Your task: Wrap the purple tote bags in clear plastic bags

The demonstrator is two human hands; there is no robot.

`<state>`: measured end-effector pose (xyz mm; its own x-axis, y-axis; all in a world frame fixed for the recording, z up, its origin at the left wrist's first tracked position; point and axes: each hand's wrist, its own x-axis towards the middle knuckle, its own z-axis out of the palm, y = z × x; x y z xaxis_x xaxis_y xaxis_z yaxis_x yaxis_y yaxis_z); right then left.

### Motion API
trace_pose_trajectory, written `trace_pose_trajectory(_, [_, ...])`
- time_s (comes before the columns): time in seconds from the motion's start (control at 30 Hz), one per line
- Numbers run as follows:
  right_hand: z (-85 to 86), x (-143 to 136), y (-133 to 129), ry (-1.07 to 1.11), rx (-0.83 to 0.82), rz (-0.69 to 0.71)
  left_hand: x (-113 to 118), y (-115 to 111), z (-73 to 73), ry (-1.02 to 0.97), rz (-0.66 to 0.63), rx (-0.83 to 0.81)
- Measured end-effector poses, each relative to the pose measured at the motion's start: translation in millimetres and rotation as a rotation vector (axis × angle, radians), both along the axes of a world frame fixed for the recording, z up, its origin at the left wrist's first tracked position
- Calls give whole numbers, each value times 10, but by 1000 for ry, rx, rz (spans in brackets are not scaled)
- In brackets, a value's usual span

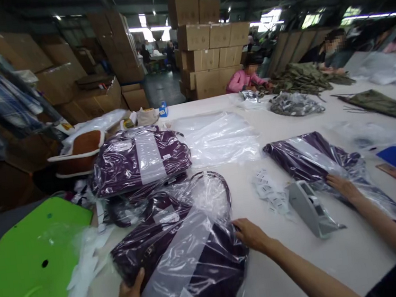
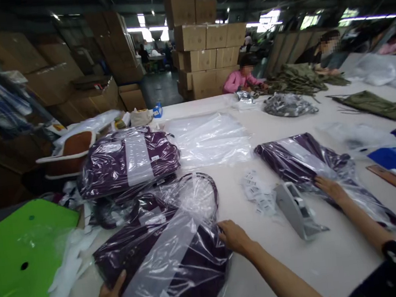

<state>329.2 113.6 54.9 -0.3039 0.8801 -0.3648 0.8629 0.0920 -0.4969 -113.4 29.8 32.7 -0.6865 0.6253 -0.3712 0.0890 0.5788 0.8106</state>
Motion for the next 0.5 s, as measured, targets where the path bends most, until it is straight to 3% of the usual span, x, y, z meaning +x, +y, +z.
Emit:
trace_pose_trajectory(0.13, [41, -79, -454, 35, -41, -2, -43, 188, 113, 271, -129, -77])
trace_pose_trajectory(0.27, [134, -293, -1107, 227, -188, -50, 28, 626, 348, 420, -280, 15])
trace_pose_trajectory(0.4, [75, -863, -1768, 497, -459, 12, 390, 1215, 565, 522, -620, 191])
trace_pose_trajectory(0.5, [39, -1314, -2058, 652, -644, 245, 868, 1508, 651, 539, -894, 256])
